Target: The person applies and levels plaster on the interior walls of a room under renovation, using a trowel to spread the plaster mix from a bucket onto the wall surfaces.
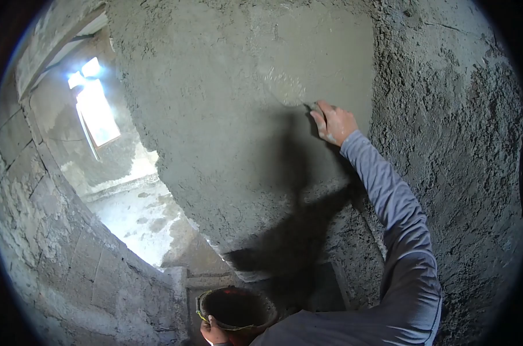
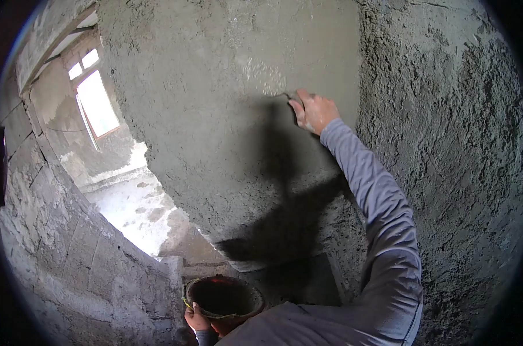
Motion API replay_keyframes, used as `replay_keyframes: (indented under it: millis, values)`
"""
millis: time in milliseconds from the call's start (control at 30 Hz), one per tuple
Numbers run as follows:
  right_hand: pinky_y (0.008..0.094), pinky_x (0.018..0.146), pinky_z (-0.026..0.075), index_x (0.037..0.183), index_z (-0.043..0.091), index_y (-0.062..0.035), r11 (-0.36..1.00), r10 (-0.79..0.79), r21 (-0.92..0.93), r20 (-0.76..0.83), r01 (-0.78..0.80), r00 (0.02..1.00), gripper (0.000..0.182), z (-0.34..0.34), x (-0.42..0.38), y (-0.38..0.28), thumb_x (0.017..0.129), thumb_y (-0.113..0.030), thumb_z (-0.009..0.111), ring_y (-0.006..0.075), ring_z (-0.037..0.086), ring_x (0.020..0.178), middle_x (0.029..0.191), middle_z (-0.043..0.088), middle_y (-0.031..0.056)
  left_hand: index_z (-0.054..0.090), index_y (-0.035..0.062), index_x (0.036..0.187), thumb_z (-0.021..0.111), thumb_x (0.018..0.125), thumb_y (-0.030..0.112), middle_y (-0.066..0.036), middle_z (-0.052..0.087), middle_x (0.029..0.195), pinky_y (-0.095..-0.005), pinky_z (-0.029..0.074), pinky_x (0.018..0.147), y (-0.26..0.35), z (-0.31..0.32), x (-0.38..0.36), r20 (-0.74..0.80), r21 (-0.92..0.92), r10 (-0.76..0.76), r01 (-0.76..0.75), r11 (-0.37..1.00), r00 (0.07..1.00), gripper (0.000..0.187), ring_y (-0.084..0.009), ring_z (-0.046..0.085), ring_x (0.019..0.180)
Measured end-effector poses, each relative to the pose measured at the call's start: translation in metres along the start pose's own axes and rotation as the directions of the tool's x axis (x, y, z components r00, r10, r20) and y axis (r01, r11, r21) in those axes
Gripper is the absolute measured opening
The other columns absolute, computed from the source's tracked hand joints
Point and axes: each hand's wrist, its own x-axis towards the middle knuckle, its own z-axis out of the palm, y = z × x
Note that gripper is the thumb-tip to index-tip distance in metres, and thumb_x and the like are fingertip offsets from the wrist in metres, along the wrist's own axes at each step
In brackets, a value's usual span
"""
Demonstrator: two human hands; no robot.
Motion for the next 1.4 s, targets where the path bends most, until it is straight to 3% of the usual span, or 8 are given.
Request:
replay_keyframes:
  millis: [200, 400, 767, 867, 933, 1100, 1200, 1400]
  values:
    - [0.0512, 0.061, 0.056, 0.108, 0.058, -0.0123, 0.980, -0.164, -0.120, -0.053, 0.157, 0.985, 0.031, -0.014, -0.003, -0.011, 0.099, -0.041, 0.049, 0.0398, 0.069, 0.070, 0.085, 0.069, 0.0190, 0.054, 0.0046, 0.076, 0.057, 0.100, 0.015, 0.005, 0.051, 0.069, -0.0240, 0.034, 0.055, 0.015, 0.013, 0.005, 0.017, 0.096, -0.015, 0.013, 0.995, 1.000, 0.026, -0.0044, 0.040, 0.062]
    - [0.0523, 0.062, 0.055, 0.110, 0.061, -0.0139, 0.986, 0.105, -0.098, -0.274, -0.136, 0.956, 0.034, -0.047, 0.040, 0.001, 0.097, -0.043, 0.051, 0.0400, 0.069, 0.072, 0.079, 0.068, 0.0188, 0.056, 0.0040, 0.079, 0.057, 0.100, 0.016, 0.005, 0.052, 0.070, -0.0240, 0.035, 0.056, 0.001, 0.013, 0.010, 0.045, -0.006, -0.010, 0.011, 1.000, 0.999, 0.025, -0.0043, 0.042, 0.063]
    - [0.0470, 0.057, 0.055, 0.108, 0.060, -0.0136, 0.928, 0.013, -0.361, -0.205, -0.088, 0.979, 0.031, -0.076, 0.032, 0.016, 0.097, -0.043, 0.053, 0.0366, 0.069, 0.069, 0.075, 0.066, 0.0169, 0.059, 0.0023, 0.081, 0.057, 0.100, 0.017, 0.005, 0.054, 0.071, -0.0237, 0.036, 0.056, 0.008, 0.025, 0.021, 0.086, 0.017, -0.005, 0.003, 1.000, 0.996, 0.023, -0.0048, 0.043, 0.064]
    - [0.0442, 0.055, 0.054, 0.108, 0.061, -0.0144, 0.912, -0.155, -0.406, -0.208, 0.059, 0.966, 0.030, -0.085, 0.026, 0.021, 0.096, -0.041, 0.056, 0.0335, 0.068, 0.063, 0.074, 0.064, 0.0135, 0.060, 0.0012, 0.084, 0.057, 0.100, 0.016, 0.003, 0.057, 0.074, -0.0240, 0.038, 0.057, 0.002, 0.026, 0.019, 0.066, -0.012, -0.005, 0.006, 1.000, 0.998, 0.022, -0.0054, 0.045, 0.065]
    - [0.0430, 0.053, 0.053, 0.109, 0.062, -0.0151, 0.817, -0.477, -0.449, -0.173, 0.362, 0.862, 0.029, -0.091, 0.006, 0.016, 0.095, -0.040, 0.058, 0.0308, 0.065, 0.058, 0.074, 0.061, 0.0101, 0.061, 0.0005, 0.086, 0.057, 0.100, 0.016, 0.002, 0.059, 0.076, -0.0242, 0.039, 0.058, 0.001, 0.023, 0.023, 0.056, -0.029, -0.009, 0.011, 1.000, 0.998, 0.021, -0.0058, 0.047, 0.066]
    - [0.0449, 0.054, 0.053, 0.108, 0.063, -0.0151, 0.915, -0.279, -0.358, -0.226, 0.187, 0.933, 0.029, -0.092, -0.009, 0.005, 0.094, -0.040, 0.059, 0.0322, 0.066, 0.059, 0.075, 0.063, 0.0110, 0.062, -0.0013, 0.089, 0.055, 0.101, 0.014, -0.001, 0.064, 0.080, -0.0259, 0.047, 0.064, -0.007, 0.004, 0.023, 0.081, -0.041, -0.058, 0.061, 0.997, 0.995, 0.021, -0.0084, 0.055, 0.070]
    - [0.0490, 0.058, 0.054, 0.109, 0.062, -0.0130, 0.995, -0.020, -0.102, -0.258, -0.006, 0.966, 0.029, -0.087, 0.012, 0.001, 0.096, -0.039, 0.056, 0.0382, 0.069, 0.068, 0.081, 0.071, 0.0167, 0.062, -0.0011, 0.088, 0.055, 0.100, 0.014, -0.001, 0.063, 0.079, -0.0257, 0.045, 0.063, 0.003, 0.012, 0.019, 0.062, 0.040, -0.055, 0.052, 0.998, 0.997, 0.021, -0.0076, 0.053, 0.069]
    - [0.0468, 0.060, 0.057, 0.108, 0.056, -0.0088, 0.970, -0.145, -0.219, -0.167, 0.107, 0.975, 0.034, -0.052, 0.046, -0.039, 0.100, -0.042, 0.048, 0.0372, 0.070, 0.069, 0.081, 0.068, 0.0196, 0.062, -0.0010, 0.085, 0.057, 0.099, 0.014, 0.001, 0.061, 0.077, -0.0254, 0.041, 0.061, 0.014, 0.025, 0.015, 0.090, -0.001, 0.000, 0.000, 1.000, 0.996, 0.021, -0.0067, 0.048, 0.067]
